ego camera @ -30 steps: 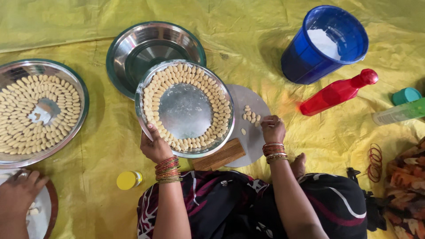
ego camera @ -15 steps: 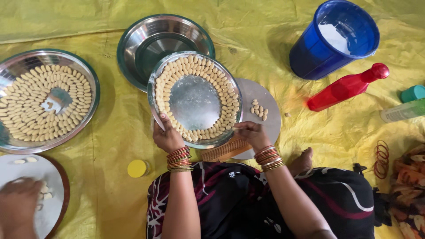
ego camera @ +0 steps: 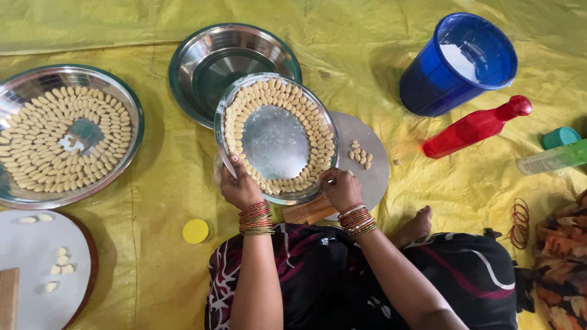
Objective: The person shapes small dough pieces using a wooden ridged tool and arranges them in a circular pattern on a metal tray. They repeatedly pick up dough, press it into the tool, and place the shaped pieces onto the tray.
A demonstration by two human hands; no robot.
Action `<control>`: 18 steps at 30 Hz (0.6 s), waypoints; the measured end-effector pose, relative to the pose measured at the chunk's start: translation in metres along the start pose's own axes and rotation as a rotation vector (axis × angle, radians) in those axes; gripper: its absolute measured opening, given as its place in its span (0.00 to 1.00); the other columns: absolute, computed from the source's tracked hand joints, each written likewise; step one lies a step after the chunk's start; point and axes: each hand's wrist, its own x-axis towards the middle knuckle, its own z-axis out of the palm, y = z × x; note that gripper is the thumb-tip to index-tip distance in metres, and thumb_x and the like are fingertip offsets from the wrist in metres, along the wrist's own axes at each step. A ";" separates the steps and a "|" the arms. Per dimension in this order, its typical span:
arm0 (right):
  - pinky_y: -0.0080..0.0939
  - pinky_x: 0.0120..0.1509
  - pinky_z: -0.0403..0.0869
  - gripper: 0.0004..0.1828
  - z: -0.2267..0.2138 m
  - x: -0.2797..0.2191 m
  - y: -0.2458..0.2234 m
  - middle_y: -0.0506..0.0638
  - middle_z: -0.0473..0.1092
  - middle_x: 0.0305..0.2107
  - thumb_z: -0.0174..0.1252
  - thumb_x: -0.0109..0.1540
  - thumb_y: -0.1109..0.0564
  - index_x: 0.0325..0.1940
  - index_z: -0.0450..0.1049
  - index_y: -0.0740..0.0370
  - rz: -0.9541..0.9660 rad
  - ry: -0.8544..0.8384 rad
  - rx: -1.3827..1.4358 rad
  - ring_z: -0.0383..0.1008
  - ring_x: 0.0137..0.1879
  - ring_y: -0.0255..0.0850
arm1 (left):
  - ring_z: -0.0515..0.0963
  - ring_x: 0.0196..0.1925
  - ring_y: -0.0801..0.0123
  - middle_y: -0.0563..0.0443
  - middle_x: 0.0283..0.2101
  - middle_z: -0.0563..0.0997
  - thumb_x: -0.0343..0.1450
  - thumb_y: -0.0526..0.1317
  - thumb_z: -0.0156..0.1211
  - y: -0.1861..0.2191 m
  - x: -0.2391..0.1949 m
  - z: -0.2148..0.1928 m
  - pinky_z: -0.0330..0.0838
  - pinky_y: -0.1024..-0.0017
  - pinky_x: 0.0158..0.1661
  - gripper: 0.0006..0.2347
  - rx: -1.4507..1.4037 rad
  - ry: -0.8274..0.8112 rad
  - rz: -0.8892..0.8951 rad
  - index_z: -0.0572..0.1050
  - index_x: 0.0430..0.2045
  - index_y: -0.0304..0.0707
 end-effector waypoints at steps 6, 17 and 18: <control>0.45 0.44 0.78 0.08 0.001 -0.001 -0.001 0.48 0.81 0.33 0.66 0.56 0.53 0.39 0.83 0.52 -0.014 -0.003 -0.002 0.82 0.37 0.41 | 0.86 0.38 0.64 0.45 0.37 0.87 0.74 0.53 0.59 0.000 0.000 0.000 0.77 0.67 0.40 0.20 0.036 0.010 0.023 0.82 0.44 0.33; 0.41 0.42 0.79 0.09 -0.010 0.021 0.054 0.49 0.80 0.37 0.62 0.60 0.53 0.43 0.83 0.50 0.069 0.095 0.039 0.82 0.36 0.39 | 0.85 0.39 0.63 0.43 0.38 0.86 0.74 0.53 0.59 0.002 0.001 -0.002 0.77 0.67 0.41 0.20 0.025 -0.013 -0.007 0.81 0.45 0.31; 0.40 0.42 0.79 0.08 -0.014 0.030 0.069 0.48 0.81 0.37 0.61 0.61 0.51 0.43 0.83 0.48 0.128 0.107 0.033 0.82 0.36 0.38 | 0.85 0.39 0.63 0.44 0.38 0.86 0.74 0.53 0.59 0.002 0.001 -0.003 0.77 0.67 0.41 0.20 0.024 -0.015 -0.010 0.81 0.45 0.31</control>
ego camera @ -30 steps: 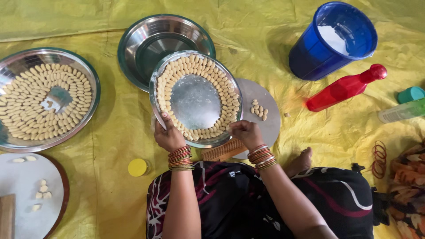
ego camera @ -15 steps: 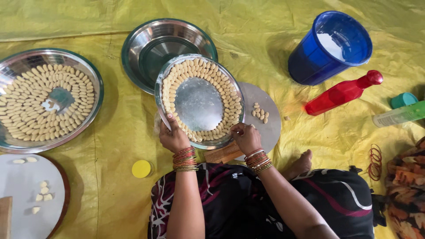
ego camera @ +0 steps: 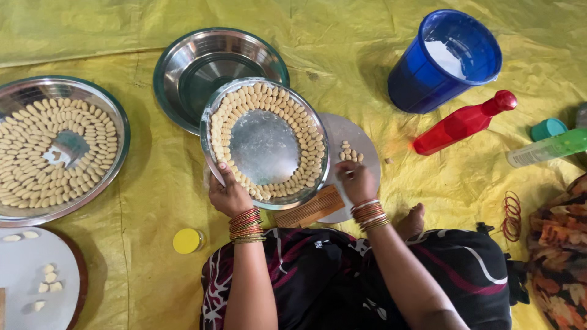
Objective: The person shapes small dough pieces using a wooden ridged tool and arranges them in a circular pattern on a metal tray. They repeatedly pick up dough, press it into the tool, and place the shaped pieces onto the tray.
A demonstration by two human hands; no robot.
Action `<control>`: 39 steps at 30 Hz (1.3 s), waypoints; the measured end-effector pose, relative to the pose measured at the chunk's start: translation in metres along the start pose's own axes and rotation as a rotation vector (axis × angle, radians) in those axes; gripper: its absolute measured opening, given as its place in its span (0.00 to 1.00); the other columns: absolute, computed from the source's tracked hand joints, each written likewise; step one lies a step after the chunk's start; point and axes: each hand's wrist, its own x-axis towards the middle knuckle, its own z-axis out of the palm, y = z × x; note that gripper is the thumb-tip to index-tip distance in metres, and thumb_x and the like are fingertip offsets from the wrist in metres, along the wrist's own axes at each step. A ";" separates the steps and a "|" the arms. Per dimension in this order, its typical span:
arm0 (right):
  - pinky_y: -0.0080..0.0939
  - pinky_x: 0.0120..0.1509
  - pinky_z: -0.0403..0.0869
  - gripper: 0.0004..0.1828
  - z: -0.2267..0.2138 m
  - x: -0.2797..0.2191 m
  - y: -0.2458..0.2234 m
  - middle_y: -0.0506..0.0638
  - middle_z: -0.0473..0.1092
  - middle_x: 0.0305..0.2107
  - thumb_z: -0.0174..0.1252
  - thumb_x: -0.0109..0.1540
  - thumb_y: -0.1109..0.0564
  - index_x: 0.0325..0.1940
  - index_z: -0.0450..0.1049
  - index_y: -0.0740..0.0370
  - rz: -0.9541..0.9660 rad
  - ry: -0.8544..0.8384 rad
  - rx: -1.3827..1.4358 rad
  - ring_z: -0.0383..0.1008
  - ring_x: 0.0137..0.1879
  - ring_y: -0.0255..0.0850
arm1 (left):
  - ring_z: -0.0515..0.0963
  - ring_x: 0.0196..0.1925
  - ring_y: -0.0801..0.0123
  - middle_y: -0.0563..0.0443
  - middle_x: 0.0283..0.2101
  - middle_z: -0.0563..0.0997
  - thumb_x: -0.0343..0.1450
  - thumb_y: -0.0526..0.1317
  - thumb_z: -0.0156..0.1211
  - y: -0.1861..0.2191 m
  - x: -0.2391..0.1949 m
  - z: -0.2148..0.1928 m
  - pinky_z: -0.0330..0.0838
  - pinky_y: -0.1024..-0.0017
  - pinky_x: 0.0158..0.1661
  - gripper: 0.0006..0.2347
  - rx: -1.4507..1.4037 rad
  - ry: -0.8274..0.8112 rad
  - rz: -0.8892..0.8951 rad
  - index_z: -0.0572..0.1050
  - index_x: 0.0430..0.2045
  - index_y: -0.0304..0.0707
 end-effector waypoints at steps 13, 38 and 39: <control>0.46 0.47 0.78 0.09 0.001 0.078 0.098 0.57 0.77 0.36 0.65 0.57 0.58 0.41 0.82 0.56 -0.101 0.130 -0.055 0.81 0.39 0.45 | 0.84 0.41 0.65 0.42 0.41 0.86 0.75 0.51 0.60 -0.003 0.003 0.002 0.76 0.68 0.42 0.20 -0.083 -0.002 0.055 0.80 0.46 0.28; 0.34 0.42 0.78 0.10 0.038 -0.042 -0.028 0.50 0.79 0.31 0.63 0.58 0.66 0.43 0.81 0.66 0.004 -0.206 0.543 0.80 0.37 0.35 | 0.85 0.41 0.64 0.43 0.40 0.86 0.75 0.53 0.58 -0.004 -0.003 0.003 0.77 0.67 0.43 0.21 -0.032 -0.002 0.096 0.81 0.47 0.31; 0.34 0.41 0.78 0.09 0.036 -0.044 -0.034 0.50 0.80 0.30 0.63 0.58 0.65 0.42 0.81 0.65 -0.010 -0.171 0.471 0.80 0.36 0.34 | 0.85 0.40 0.64 0.44 0.40 0.86 0.75 0.53 0.58 -0.004 -0.002 0.003 0.77 0.67 0.42 0.21 -0.023 0.001 0.096 0.81 0.47 0.31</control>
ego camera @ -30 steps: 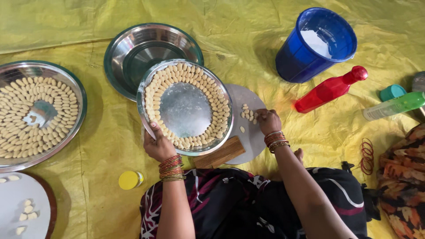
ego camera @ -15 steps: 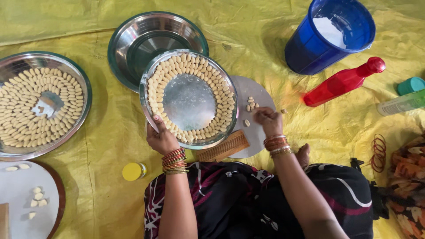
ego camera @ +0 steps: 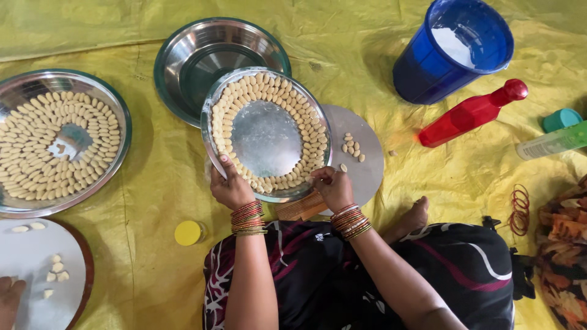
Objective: The person shapes small dough pieces using a wooden ridged tool and arranges them in a circular pattern on a metal tray. They repeatedly pick up dough, press it into the tool, and place the shaped pieces onto the tray.
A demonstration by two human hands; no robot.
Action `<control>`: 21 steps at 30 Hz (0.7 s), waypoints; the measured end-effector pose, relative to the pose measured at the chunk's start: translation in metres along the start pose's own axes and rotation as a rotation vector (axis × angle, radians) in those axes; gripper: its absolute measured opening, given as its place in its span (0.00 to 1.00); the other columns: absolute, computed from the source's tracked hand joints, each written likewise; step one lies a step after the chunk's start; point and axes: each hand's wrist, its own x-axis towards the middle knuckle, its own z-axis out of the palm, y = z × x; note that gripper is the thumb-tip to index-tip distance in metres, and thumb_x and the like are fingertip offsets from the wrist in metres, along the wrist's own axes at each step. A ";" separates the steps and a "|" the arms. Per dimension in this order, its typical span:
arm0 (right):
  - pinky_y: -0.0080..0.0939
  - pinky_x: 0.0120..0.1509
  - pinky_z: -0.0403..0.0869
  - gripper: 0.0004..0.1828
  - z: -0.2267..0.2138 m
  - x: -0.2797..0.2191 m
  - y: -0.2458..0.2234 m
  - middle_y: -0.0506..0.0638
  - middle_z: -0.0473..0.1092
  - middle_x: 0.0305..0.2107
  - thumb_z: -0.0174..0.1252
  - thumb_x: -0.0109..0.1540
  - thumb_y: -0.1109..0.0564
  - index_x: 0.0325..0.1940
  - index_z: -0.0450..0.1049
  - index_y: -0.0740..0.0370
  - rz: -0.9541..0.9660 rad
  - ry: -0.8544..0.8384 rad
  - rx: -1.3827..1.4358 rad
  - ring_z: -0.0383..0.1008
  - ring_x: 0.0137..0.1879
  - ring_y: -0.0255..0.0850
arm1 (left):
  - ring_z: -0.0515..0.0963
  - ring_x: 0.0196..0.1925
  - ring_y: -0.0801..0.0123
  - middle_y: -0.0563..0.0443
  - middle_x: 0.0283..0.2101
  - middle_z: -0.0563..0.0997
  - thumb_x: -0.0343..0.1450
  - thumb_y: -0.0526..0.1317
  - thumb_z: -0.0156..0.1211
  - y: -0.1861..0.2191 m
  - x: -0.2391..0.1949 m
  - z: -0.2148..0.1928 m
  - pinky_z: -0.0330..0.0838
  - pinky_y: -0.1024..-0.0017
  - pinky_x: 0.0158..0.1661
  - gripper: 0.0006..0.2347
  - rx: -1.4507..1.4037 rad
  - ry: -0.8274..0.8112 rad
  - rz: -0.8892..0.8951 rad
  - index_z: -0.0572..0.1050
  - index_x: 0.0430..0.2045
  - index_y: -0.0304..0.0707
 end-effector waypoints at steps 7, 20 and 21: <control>0.38 0.43 0.79 0.08 0.000 -0.013 -0.033 0.52 0.81 0.29 0.63 0.57 0.60 0.40 0.82 0.61 -0.020 0.067 -0.249 0.84 0.36 0.38 | 0.85 0.39 0.65 0.45 0.38 0.86 0.74 0.54 0.59 -0.003 0.000 0.002 0.77 0.68 0.41 0.21 -0.026 0.000 -0.047 0.81 0.45 0.31; 0.39 0.39 0.79 0.07 -0.041 0.028 0.013 0.51 0.80 0.35 0.63 0.62 0.60 0.43 0.83 0.53 0.002 0.195 -0.326 0.81 0.35 0.38 | 0.85 0.38 0.64 0.44 0.37 0.86 0.74 0.54 0.59 -0.001 0.001 0.001 0.77 0.68 0.39 0.21 0.011 0.007 -0.070 0.82 0.45 0.32; 0.40 0.41 0.79 0.07 -0.053 0.036 0.023 0.52 0.80 0.36 0.63 0.61 0.59 0.42 0.83 0.53 -0.011 0.258 -0.340 0.81 0.37 0.38 | 0.85 0.38 0.65 0.44 0.37 0.86 0.73 0.55 0.59 -0.001 0.001 0.000 0.77 0.68 0.39 0.21 0.001 0.003 -0.080 0.82 0.45 0.32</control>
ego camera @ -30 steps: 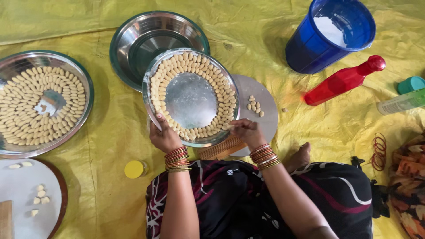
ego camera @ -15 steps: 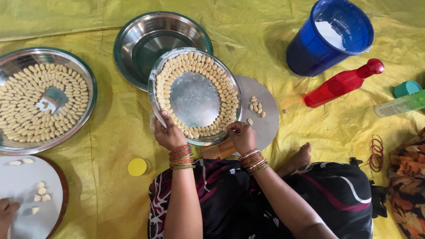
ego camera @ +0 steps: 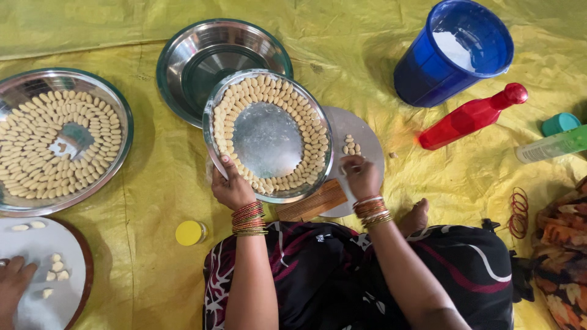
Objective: The person shapes small dough pieces using a wooden ridged tool and arranges them in a circular pattern on a metal tray. They repeatedly pick up dough, press it into the tool, and place the shaped pieces onto the tray.
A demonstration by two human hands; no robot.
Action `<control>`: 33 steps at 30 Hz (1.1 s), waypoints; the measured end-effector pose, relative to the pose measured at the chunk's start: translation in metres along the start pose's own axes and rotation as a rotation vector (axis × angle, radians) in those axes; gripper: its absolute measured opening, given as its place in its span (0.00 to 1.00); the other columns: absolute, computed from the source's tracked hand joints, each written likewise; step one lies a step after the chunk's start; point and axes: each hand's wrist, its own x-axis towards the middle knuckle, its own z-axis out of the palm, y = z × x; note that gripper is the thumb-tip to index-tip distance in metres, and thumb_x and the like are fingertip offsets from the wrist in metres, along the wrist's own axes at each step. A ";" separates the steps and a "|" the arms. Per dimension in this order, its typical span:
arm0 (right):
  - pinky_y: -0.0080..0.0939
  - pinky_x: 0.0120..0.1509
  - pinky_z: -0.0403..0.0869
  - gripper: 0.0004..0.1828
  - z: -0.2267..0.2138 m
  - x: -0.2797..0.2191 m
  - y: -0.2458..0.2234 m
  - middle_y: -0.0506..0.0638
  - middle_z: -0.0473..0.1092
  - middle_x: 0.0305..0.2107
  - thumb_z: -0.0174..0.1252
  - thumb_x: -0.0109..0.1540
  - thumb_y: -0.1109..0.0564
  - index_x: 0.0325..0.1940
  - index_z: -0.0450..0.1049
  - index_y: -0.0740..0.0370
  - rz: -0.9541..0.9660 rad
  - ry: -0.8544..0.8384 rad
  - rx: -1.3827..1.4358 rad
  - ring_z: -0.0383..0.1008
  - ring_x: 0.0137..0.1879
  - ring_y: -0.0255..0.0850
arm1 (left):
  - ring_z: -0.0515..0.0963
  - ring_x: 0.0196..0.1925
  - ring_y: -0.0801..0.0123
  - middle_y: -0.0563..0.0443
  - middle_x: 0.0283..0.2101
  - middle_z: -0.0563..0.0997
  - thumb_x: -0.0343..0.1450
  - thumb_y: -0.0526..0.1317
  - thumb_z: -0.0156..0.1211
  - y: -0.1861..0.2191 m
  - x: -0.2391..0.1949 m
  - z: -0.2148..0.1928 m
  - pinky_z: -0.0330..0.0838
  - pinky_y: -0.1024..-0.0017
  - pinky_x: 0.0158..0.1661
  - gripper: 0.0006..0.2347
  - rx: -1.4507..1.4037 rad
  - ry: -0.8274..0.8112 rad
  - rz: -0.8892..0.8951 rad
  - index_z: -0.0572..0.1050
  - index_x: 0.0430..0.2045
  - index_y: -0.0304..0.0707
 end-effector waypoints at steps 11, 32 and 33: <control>0.45 0.57 0.76 0.08 -0.005 0.046 0.096 0.54 0.78 0.36 0.65 0.60 0.57 0.43 0.83 0.52 -0.098 0.135 -0.164 0.82 0.37 0.45 | 0.85 0.42 0.62 0.41 0.42 0.86 0.75 0.52 0.59 0.002 0.001 0.000 0.77 0.67 0.44 0.21 -0.037 0.000 0.036 0.80 0.46 0.27; 0.36 0.50 0.82 0.10 0.026 -0.028 -0.006 0.52 0.79 0.35 0.61 0.60 0.67 0.46 0.78 0.69 0.249 -0.442 0.860 0.82 0.40 0.38 | 0.83 0.40 0.62 0.40 0.40 0.85 0.74 0.55 0.59 -0.012 -0.010 0.009 0.77 0.66 0.42 0.24 -0.077 0.033 0.090 0.80 0.44 0.25; 0.36 0.47 0.81 0.10 0.029 -0.031 -0.011 0.52 0.79 0.34 0.61 0.60 0.67 0.46 0.78 0.70 0.185 -0.412 0.768 0.81 0.39 0.39 | 0.83 0.41 0.62 0.40 0.40 0.85 0.74 0.55 0.59 -0.012 -0.012 0.009 0.77 0.66 0.43 0.24 -0.085 0.033 0.099 0.80 0.44 0.25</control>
